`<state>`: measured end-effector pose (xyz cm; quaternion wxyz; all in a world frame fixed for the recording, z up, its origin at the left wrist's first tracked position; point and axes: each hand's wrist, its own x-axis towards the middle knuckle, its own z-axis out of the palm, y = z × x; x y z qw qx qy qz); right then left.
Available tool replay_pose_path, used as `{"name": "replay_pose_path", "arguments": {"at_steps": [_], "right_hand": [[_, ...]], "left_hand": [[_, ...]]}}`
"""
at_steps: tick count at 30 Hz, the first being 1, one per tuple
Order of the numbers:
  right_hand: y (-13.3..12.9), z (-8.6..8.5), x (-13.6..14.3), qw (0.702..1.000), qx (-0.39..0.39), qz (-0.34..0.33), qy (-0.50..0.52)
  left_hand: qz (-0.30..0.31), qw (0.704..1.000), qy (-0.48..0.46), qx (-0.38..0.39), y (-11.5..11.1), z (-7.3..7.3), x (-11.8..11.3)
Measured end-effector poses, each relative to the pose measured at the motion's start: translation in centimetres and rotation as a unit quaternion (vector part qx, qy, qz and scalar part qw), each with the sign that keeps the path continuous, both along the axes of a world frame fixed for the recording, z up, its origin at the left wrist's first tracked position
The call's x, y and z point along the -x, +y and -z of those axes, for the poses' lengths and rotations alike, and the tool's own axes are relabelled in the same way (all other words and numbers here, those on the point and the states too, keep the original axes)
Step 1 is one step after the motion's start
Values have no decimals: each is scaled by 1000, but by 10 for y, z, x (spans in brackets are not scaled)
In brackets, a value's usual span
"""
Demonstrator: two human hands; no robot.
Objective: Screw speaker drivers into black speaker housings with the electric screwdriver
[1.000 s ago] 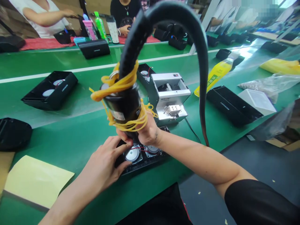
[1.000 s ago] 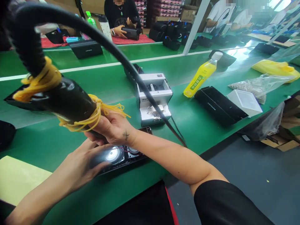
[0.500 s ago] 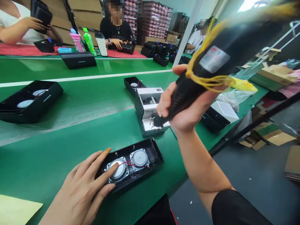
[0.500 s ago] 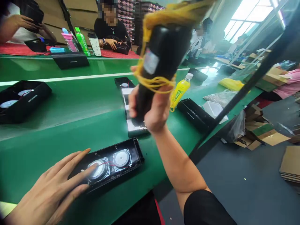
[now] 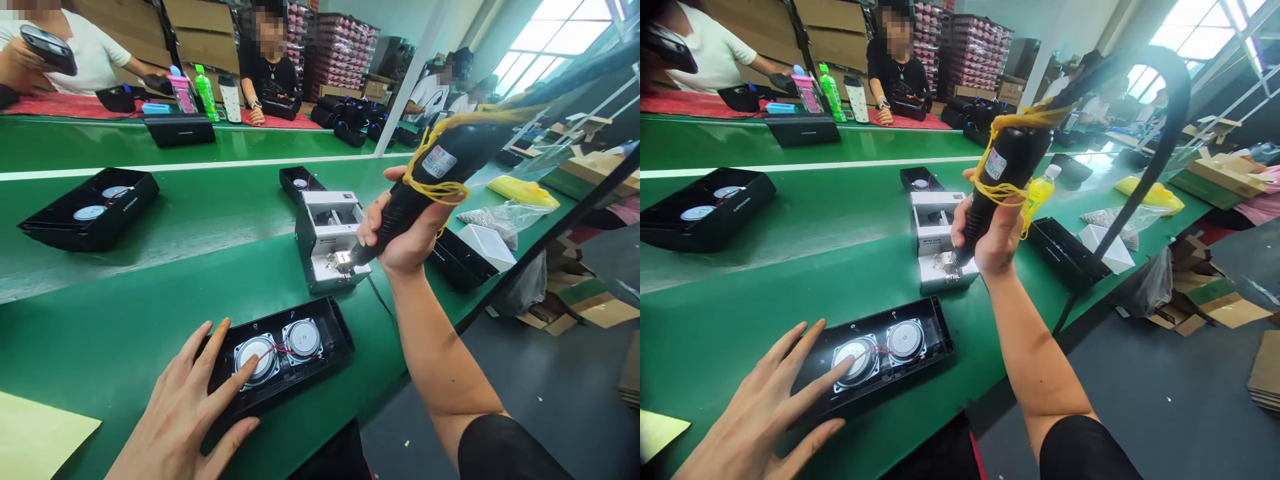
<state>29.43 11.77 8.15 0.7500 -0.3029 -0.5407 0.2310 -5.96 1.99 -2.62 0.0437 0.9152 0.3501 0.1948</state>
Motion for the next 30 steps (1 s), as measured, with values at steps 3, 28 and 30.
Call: {"name": "replay_pose_path", "arguments": {"at_steps": [3,28,30], "right_hand": [[-8,-4,6,1000,21,-1,-1],[-34,-5,185,950,141,-275,48],[-32,3,187,945,138,-291,56]], "left_hand": [[-5,1000,-11,-10,1,0,-1],[-87,989,-35,115,-14,-16,-14],[-89,989,-36,114,-13,-17,-14]]}}
